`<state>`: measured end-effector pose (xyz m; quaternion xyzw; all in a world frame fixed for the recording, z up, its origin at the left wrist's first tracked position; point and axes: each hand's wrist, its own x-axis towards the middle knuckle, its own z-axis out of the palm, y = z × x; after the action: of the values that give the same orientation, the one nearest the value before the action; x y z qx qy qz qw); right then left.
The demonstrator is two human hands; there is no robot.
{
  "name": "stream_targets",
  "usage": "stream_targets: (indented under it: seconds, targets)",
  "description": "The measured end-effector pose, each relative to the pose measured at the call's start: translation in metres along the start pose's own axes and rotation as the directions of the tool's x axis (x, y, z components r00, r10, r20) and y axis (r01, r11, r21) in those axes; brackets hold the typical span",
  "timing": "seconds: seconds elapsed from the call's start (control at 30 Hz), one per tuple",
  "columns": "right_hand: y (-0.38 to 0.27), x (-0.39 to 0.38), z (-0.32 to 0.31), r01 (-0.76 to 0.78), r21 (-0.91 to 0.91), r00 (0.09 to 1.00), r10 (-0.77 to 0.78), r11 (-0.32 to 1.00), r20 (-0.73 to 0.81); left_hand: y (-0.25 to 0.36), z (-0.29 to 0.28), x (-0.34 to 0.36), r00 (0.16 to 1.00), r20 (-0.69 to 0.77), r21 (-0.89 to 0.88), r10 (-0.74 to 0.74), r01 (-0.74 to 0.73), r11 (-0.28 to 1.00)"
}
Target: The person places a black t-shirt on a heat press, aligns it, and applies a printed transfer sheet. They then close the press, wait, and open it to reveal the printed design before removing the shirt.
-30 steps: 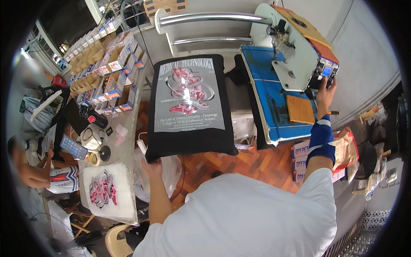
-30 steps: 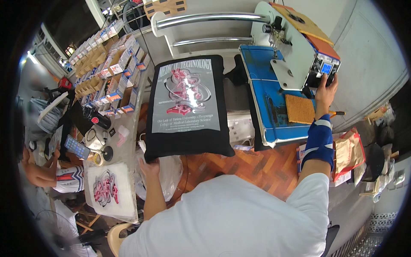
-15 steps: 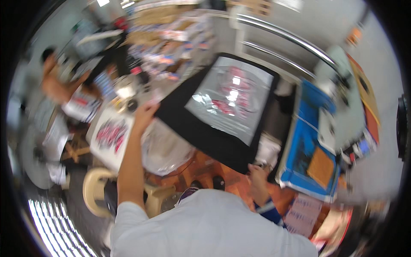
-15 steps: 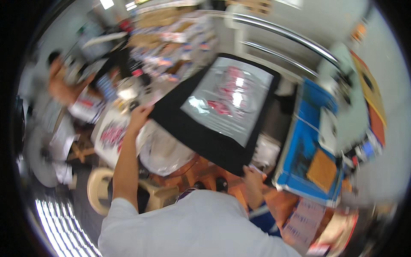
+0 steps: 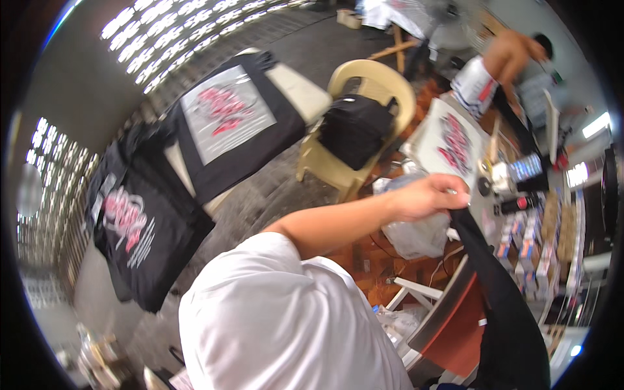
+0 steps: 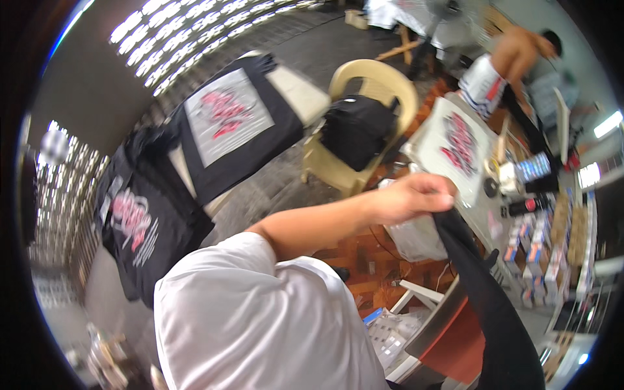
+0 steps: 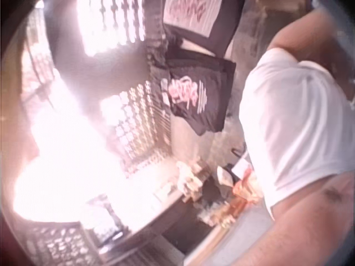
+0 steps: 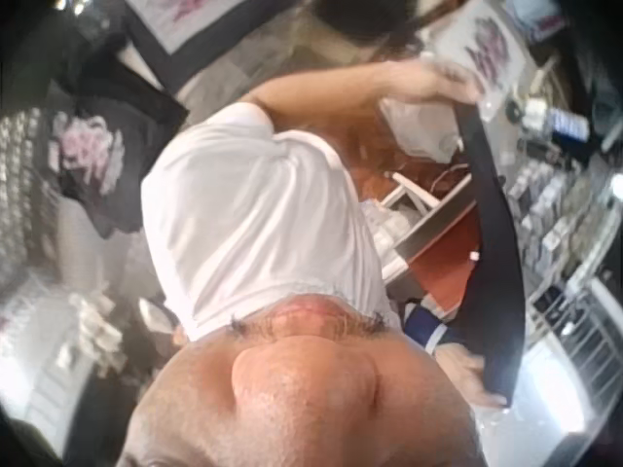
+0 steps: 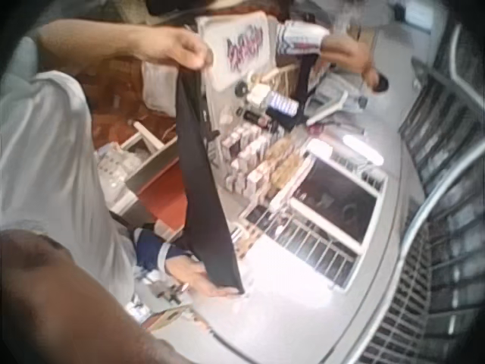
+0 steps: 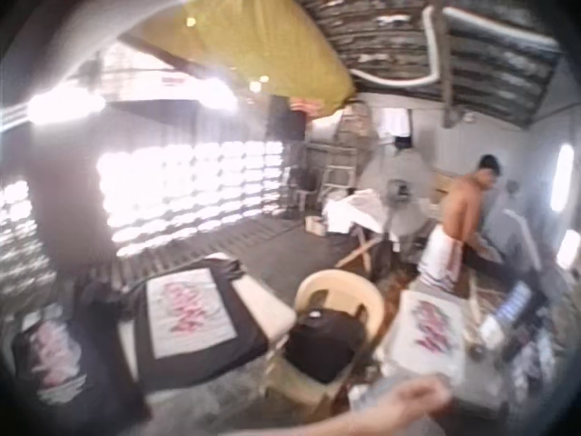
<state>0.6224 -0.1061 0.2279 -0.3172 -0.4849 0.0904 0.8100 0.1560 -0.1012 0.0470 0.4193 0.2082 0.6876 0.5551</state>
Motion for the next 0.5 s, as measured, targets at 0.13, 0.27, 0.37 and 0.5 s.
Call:
stream_targets:
  seconds: [0.13,0.27,0.37,0.5]
  targets:
    - [0.043,-0.069,0.115,-0.172,-0.139,0.913,0.211,0.975,0.349,0.112,-0.077,-0.184,0.920,-0.360,-0.177,0.157,-0.232,0.956]
    - [0.029,-0.209,0.223,-0.201,-0.432,0.531,0.468,0.879,0.706,0.141,-0.119,-0.360,0.642,-0.762,-0.067,0.081,-0.202,0.977]
    - [0.079,-0.342,0.273,-0.193,-0.372,0.330,0.417,0.908,0.847,0.123,-0.132,-0.451,0.170,-0.985,0.033,0.033,-0.001,0.999]
    - [0.165,-0.516,0.338,-0.705,-0.514,-0.113,0.638,0.489,0.762,0.089,-0.184,-0.520,-0.142,-0.940,0.217,0.311,0.453,0.865]
